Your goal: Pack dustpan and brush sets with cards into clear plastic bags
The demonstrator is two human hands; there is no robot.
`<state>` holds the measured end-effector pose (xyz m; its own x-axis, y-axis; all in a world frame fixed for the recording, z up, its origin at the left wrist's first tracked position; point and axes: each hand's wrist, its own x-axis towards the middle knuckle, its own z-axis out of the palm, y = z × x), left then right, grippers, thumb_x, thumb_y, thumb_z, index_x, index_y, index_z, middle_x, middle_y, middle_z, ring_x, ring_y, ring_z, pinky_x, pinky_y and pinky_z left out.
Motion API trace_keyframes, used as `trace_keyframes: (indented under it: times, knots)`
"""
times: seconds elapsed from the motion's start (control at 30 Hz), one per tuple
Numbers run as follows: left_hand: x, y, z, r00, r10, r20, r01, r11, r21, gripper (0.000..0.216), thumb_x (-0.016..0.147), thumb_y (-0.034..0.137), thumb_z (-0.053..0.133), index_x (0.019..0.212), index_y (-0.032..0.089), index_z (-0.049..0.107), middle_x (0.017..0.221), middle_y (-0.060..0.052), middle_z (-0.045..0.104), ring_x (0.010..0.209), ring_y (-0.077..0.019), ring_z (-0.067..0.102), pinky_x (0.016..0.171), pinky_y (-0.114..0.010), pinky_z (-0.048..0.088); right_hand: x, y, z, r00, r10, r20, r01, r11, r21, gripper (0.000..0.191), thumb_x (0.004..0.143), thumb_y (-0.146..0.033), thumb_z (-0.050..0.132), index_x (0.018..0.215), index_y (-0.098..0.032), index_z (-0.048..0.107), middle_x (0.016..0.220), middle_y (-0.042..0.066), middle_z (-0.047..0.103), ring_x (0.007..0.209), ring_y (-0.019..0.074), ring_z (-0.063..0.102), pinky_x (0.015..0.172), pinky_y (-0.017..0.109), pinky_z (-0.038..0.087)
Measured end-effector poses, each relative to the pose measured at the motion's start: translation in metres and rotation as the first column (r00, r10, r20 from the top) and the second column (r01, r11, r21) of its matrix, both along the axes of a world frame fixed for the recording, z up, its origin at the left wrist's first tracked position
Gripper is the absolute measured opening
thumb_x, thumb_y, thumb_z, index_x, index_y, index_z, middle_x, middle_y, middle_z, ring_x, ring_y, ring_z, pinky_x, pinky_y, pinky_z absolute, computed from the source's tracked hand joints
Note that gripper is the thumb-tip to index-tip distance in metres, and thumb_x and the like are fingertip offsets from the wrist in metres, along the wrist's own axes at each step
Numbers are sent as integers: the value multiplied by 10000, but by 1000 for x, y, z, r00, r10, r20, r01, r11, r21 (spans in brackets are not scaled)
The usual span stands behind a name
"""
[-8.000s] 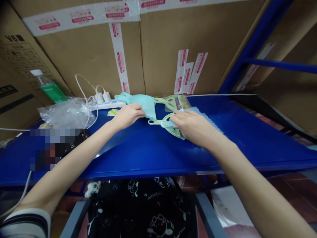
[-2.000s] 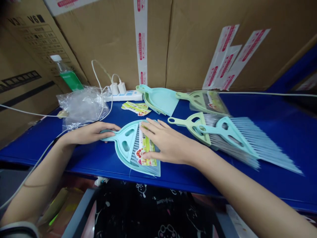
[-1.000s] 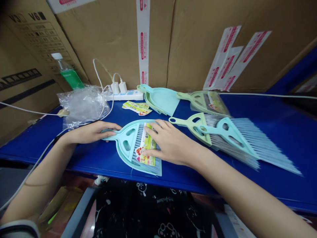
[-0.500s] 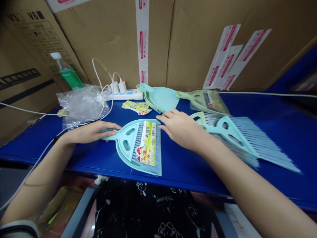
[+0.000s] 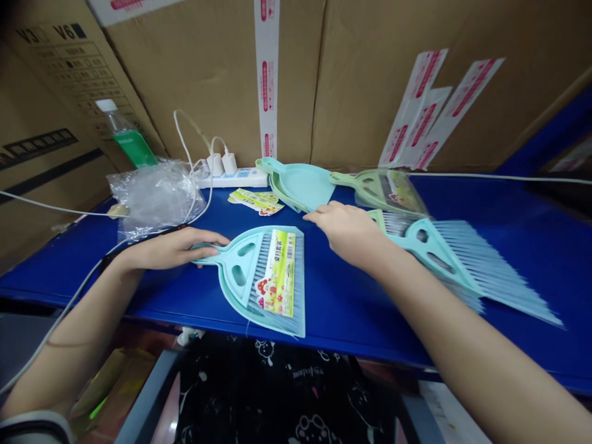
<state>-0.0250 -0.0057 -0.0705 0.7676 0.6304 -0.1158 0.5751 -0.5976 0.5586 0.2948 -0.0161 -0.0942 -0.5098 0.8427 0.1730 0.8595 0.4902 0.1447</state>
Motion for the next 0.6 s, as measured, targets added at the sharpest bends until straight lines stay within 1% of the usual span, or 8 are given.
trace_keyframes:
  times: [0.1, 0.2, 0.27, 0.3, 0.37, 0.43, 0.53, 0.6]
  knots:
    - [1, -1, 0, 1000, -6, 1, 6, 1000, -28, 334, 960, 314, 445, 1212, 175, 614, 1204, -73, 678, 1005, -181, 650, 857, -264, 508, 0, 2, -1, 1000, 10, 23, -11, 1000, 27, 541, 728, 42, 414, 1155, -145, 688, 1009, 142, 716, 908, 300, 653, 661, 383, 524]
    - [2, -2, 0, 1000, -10, 16, 10, 1000, -23, 319, 965, 308, 447, 1200, 182, 622, 1194, -72, 682, 1013, -182, 649, 868, -267, 504, -2, 2, -3, 998, 48, 27, -50, 994, 95, 494, 766, 6, 391, 1136, -123, 693, 965, 154, 719, 903, 309, 641, 681, 416, 530]
    - [3, -3, 1, 999, -22, 37, 23, 1000, -7, 299, 965, 292, 454, 1182, 189, 632, 1188, -66, 687, 1041, -180, 641, 903, -270, 489, -7, 0, -4, 995, 93, -42, -87, 988, 124, 453, 833, -48, 367, 1149, -118, 683, 989, 154, 718, 927, 300, 634, 735, 436, 533]
    - [3, -3, 1, 999, -30, 45, 30, 1000, 0, 293, 962, 282, 457, 1176, 187, 634, 1187, -66, 688, 1049, -179, 638, 914, -271, 482, -9, -2, -4, 988, 120, -97, -108, 987, 119, 440, 871, -85, 348, 1164, -117, 674, 1014, 151, 717, 945, 291, 633, 771, 443, 532]
    - [3, -3, 0, 998, -38, 53, 38, 999, 7, 288, 958, 267, 458, 1169, 182, 634, 1191, -70, 686, 1054, -178, 636, 923, -273, 476, -16, -4, -4, 963, 161, -218, -151, 987, 60, 442, 931, -166, 302, 1191, -126, 658, 1060, 137, 712, 978, 270, 633, 834, 443, 524]
    - [4, -3, -1, 998, -35, 55, 34, 999, 9, 293, 955, 261, 453, 1175, 181, 630, 1204, -75, 679, 1063, -177, 631, 936, -279, 470, -22, -6, -3, 932, 169, -319, -188, 982, -31, 457, 956, -239, 272, 1167, -147, 666, 1066, 121, 711, 992, 261, 634, 862, 441, 517]
    - [4, -1, -3, 998, -20, 62, 20, 1000, 6, 311, 960, 274, 440, 1196, 192, 625, 1214, -74, 675, 1064, -179, 626, 953, -295, 464, -26, -6, -1, 885, 123, -450, -212, 965, -155, 441, 953, -291, 275, 1038, -205, 699, 1016, 85, 718, 965, 254, 643, 852, 432, 516]
    - [3, 0, -4, 997, -15, 70, 15, 1000, -4, 322, 963, 293, 434, 1204, 199, 627, 1213, -74, 675, 1062, -182, 624, 957, -301, 465, -26, -4, 1, 841, 53, -538, -210, 949, -235, 414, 952, -324, 296, 966, -227, 698, 972, 66, 720, 912, 245, 654, 820, 417, 525]
